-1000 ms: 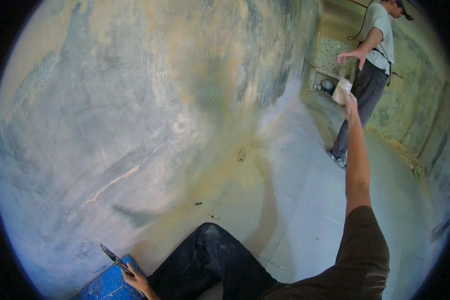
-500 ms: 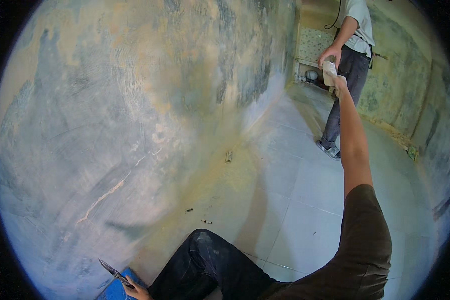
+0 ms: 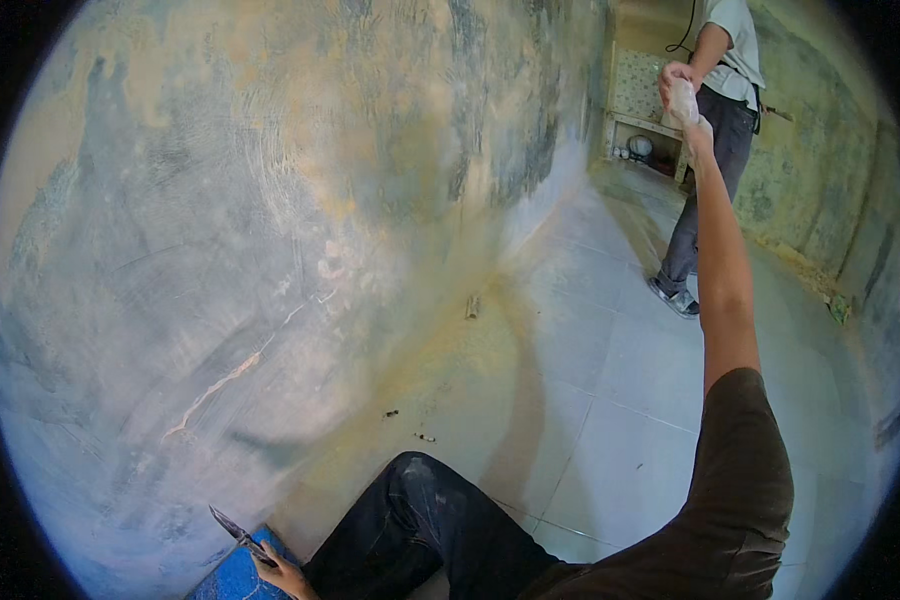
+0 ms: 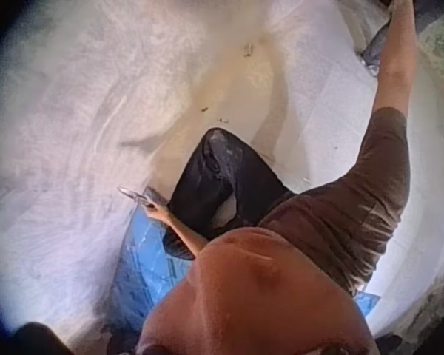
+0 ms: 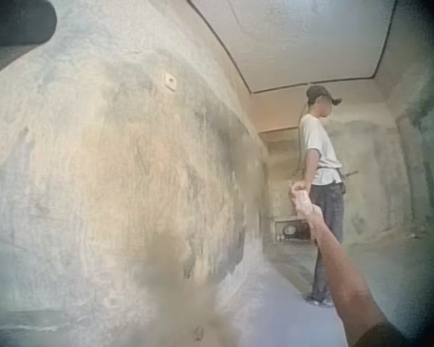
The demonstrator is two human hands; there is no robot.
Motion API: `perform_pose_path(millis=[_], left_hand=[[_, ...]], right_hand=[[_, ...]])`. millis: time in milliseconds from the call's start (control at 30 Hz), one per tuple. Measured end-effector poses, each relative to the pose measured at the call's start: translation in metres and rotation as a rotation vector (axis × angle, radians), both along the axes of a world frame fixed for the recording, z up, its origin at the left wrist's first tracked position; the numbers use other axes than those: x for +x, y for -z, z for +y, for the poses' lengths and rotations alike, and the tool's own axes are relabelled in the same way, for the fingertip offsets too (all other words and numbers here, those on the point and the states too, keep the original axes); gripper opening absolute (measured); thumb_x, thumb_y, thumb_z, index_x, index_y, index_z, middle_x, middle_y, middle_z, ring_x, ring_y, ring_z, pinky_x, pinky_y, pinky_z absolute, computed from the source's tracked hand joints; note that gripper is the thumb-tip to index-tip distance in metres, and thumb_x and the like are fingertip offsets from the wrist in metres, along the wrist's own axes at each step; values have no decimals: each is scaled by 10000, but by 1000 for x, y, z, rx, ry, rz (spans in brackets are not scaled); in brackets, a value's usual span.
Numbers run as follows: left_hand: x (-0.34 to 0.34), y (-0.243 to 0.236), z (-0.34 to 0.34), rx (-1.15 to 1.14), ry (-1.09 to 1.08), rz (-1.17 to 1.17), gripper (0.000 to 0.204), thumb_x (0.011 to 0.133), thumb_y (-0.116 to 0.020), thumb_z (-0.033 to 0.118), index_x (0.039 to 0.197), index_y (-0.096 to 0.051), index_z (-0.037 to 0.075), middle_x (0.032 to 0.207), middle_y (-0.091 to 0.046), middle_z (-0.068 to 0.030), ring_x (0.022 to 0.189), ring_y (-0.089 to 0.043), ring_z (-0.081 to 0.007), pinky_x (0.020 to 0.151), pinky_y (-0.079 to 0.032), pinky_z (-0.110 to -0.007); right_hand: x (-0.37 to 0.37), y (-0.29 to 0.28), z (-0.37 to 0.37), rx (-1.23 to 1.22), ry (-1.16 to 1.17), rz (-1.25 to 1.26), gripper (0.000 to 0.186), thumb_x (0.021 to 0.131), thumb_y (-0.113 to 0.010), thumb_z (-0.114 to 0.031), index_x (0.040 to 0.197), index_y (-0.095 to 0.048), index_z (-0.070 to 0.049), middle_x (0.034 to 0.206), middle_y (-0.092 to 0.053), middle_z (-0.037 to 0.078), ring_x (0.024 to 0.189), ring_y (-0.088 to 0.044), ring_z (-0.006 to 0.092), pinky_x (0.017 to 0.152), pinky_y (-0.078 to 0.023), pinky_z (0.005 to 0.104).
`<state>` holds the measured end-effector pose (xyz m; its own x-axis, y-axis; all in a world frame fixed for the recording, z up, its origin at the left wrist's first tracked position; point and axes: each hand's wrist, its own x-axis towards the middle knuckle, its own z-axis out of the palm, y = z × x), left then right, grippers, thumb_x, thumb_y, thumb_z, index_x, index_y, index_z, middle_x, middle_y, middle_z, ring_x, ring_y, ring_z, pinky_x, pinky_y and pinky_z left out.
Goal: Using a knife to scrape or carve into a damaged section of a wall for repair.
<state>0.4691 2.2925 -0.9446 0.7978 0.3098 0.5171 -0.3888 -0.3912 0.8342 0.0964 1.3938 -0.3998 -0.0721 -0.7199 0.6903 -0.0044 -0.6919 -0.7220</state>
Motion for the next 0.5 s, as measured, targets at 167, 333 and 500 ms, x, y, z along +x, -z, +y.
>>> perform_pose_path(millis=[167,333,500], left_hand=[[-5,-6,-3,34,1,6,411,980,-617,289,860,-552,-98,671,-414,-26,639,-336,-155,550,-295,-355],[-21,-33,-34,107,6,-70,344,983,-619,233,818,-530,-55,662,-394,19,631,-369,-103,546,-286,-278],[-36,-72,-83,-261,368,218,270,1000,-592,238,804,-512,70,605,-385,67,510,-343,-32,450,-244,-230]], right_hand=[[21,8,44,76,312,-74,478,798,-757,-288,1148,-624,9,968,-665,81,781,-602,182,711,-479,336],[74,134,68,-117,174,231,442,824,-715,-275,1154,-553,-31,1041,-639,121,956,-607,225,854,-477,370],[196,336,169,53,-428,546,180,953,-624,-175,1089,-613,-56,1006,-672,41,910,-612,160,843,-486,321]])
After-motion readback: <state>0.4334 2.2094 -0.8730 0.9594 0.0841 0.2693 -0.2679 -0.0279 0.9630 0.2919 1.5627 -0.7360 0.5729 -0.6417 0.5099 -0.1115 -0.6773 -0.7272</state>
